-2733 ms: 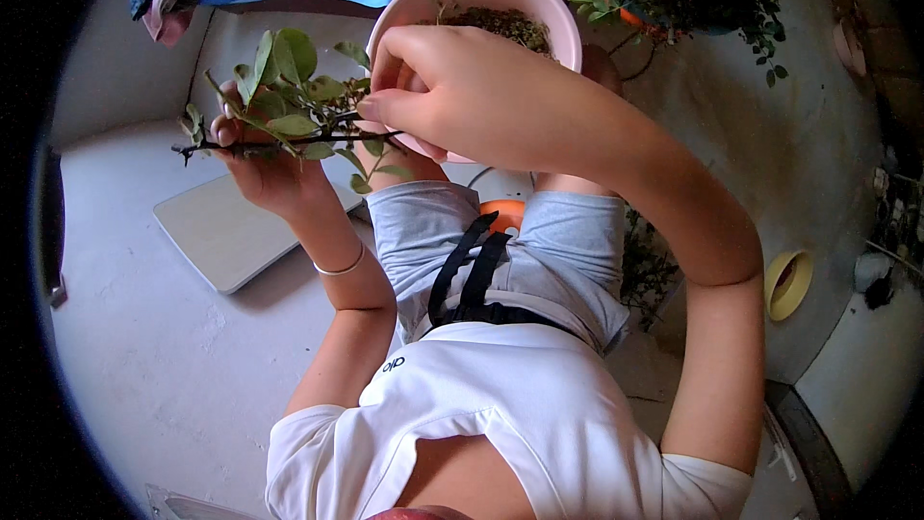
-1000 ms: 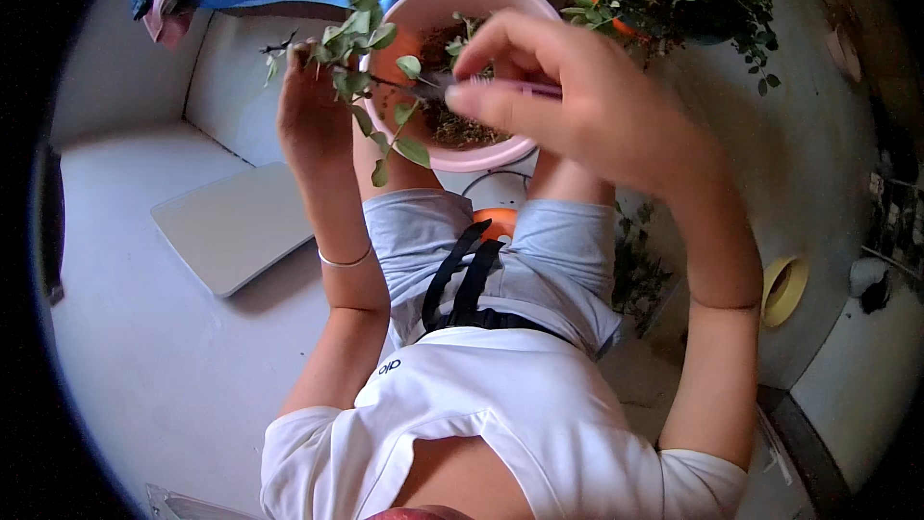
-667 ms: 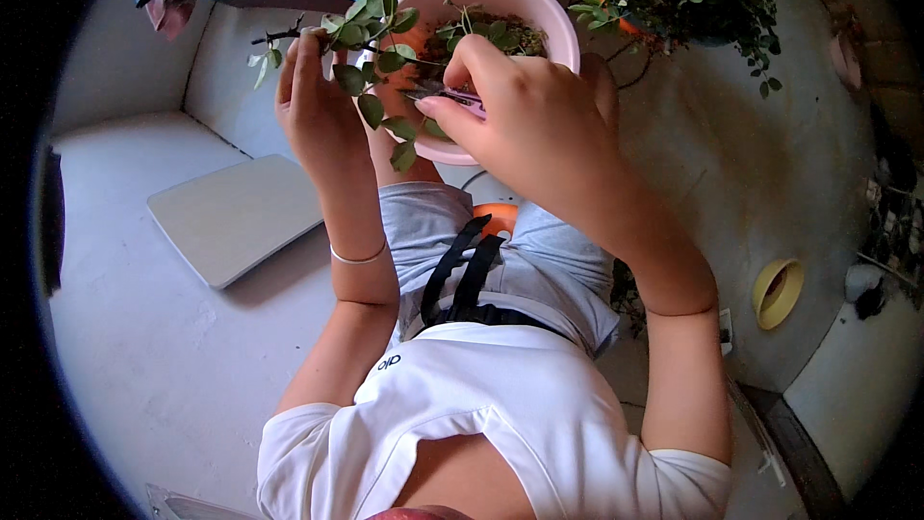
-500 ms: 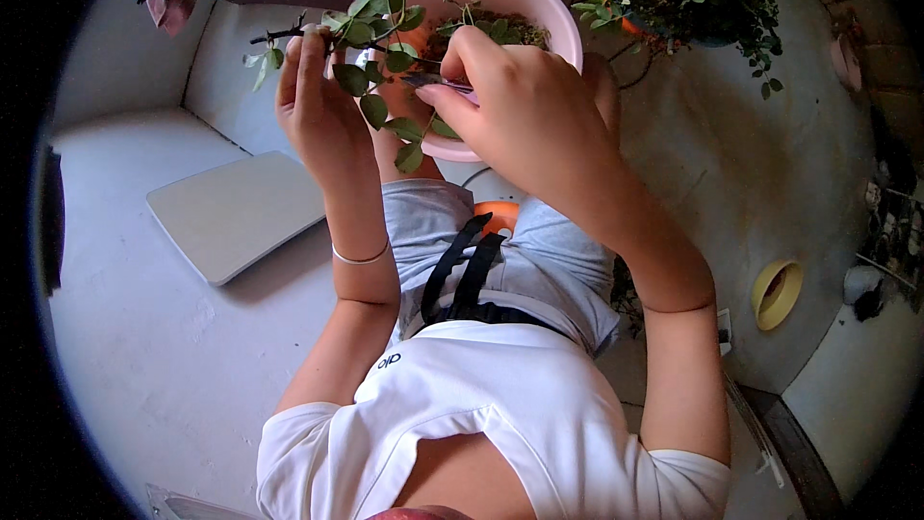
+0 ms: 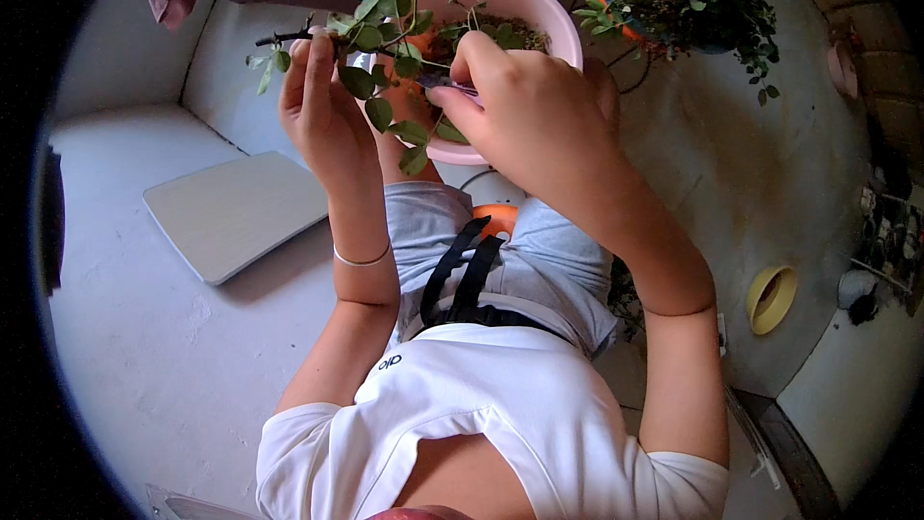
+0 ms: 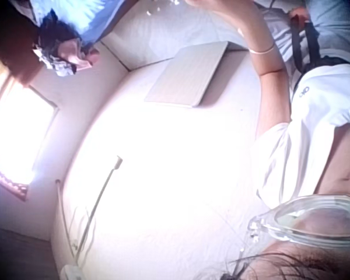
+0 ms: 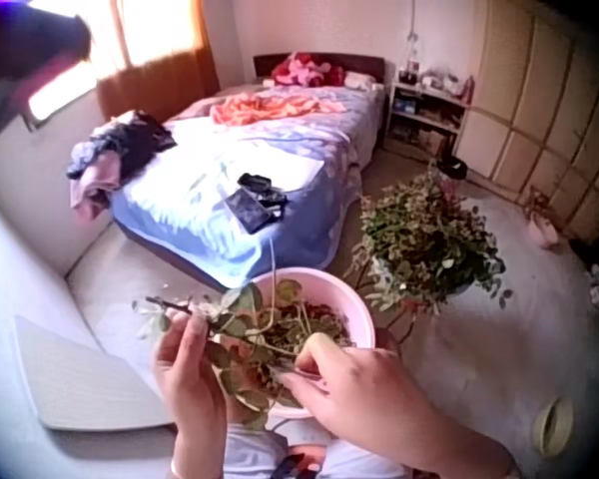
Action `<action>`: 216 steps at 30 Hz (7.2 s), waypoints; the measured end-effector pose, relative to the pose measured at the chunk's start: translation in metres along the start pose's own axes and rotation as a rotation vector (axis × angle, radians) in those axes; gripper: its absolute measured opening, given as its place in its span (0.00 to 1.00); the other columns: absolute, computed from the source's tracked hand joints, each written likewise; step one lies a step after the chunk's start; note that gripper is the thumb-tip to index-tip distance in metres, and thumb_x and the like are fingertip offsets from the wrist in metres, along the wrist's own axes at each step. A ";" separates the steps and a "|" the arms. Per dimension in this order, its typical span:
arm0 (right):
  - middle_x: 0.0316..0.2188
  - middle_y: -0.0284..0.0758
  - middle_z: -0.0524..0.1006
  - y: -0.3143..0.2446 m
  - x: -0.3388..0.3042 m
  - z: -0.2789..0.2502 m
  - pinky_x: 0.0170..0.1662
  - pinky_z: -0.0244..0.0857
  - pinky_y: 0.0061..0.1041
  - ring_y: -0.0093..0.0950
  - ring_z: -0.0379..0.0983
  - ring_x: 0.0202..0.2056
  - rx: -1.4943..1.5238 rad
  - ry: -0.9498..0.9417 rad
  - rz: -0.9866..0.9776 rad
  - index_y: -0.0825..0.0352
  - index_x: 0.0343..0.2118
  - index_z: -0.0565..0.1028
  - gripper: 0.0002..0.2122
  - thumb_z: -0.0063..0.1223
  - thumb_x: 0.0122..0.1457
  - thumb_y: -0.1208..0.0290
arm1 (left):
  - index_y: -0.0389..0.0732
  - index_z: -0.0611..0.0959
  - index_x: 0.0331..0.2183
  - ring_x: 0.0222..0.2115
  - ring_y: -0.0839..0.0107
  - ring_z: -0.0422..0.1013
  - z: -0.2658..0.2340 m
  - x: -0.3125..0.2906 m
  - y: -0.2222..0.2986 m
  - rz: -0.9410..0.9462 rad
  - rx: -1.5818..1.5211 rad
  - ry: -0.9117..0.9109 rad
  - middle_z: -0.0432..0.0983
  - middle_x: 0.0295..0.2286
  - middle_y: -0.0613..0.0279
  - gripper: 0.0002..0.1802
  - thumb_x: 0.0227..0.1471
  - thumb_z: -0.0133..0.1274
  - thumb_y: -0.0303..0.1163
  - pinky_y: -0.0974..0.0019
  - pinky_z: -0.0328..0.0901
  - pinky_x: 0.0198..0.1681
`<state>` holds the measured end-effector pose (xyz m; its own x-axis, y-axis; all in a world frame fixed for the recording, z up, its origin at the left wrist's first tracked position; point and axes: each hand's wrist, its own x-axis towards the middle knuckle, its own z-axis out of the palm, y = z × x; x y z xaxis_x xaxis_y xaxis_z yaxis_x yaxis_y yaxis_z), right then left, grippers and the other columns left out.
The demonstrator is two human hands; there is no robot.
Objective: The person trims leaves and small clusters from plant branches with shears, collecting the pieces in a pink bowl held in their lap.
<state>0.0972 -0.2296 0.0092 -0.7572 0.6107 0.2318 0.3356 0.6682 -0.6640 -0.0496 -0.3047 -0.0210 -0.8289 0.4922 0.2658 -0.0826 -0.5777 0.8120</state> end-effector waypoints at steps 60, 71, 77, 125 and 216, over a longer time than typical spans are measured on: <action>0.15 0.24 0.60 -0.003 -0.045 0.012 0.15 0.41 0.11 0.11 0.47 0.13 1.493 0.009 0.406 0.67 0.41 0.69 0.14 0.35 0.64 0.62 | 0.46 0.75 0.39 0.45 0.66 0.65 -0.044 0.005 -0.009 -0.162 -0.627 -0.086 0.71 0.41 0.64 0.12 0.57 0.42 0.40 0.48 0.52 0.54; 0.14 0.23 0.56 -0.002 -0.039 0.021 0.13 0.39 0.13 0.11 0.46 0.12 1.771 0.056 0.509 0.69 0.39 0.68 0.13 0.36 0.63 0.63 | 0.39 0.78 0.35 0.39 0.65 0.69 -0.044 0.005 -0.017 -0.197 -0.634 0.084 0.74 0.36 0.60 0.10 0.53 0.49 0.35 0.50 0.54 0.54; 0.14 0.23 0.57 0.015 -0.035 0.029 0.13 0.38 0.12 0.11 0.46 0.12 1.863 0.041 0.561 0.69 0.39 0.68 0.14 0.36 0.63 0.63 | 0.44 0.75 0.38 0.44 0.66 0.67 -0.056 0.008 -0.028 -0.228 -0.658 0.012 0.72 0.40 0.64 0.10 0.57 0.44 0.36 0.51 0.55 0.53; 0.16 0.35 0.73 0.032 0.054 -0.057 0.26 0.62 0.21 0.23 0.69 0.20 0.005 -0.622 0.007 0.71 0.25 0.74 0.09 0.54 0.49 0.69 | 0.31 0.75 0.27 0.42 0.60 0.58 -0.033 0.047 0.015 0.237 0.089 -0.717 0.63 0.37 0.54 0.13 0.48 0.54 0.33 0.59 0.51 0.48; 0.33 0.33 0.73 0.392 -0.054 0.062 0.44 0.59 0.22 0.23 0.66 0.37 0.427 -0.341 0.675 0.69 0.34 0.73 0.13 0.40 0.58 0.64 | 0.36 0.79 0.28 0.30 0.62 0.71 -0.103 -0.028 -0.139 0.065 1.066 -0.662 0.75 0.30 0.59 0.04 0.46 0.52 0.24 0.63 0.64 0.36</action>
<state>0.2348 -0.0269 -0.3073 -0.6218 0.6125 -0.4880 0.5864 -0.0488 -0.8085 -0.0717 -0.3051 -0.1944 -0.3533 0.8926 0.2801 0.6913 0.0474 0.7210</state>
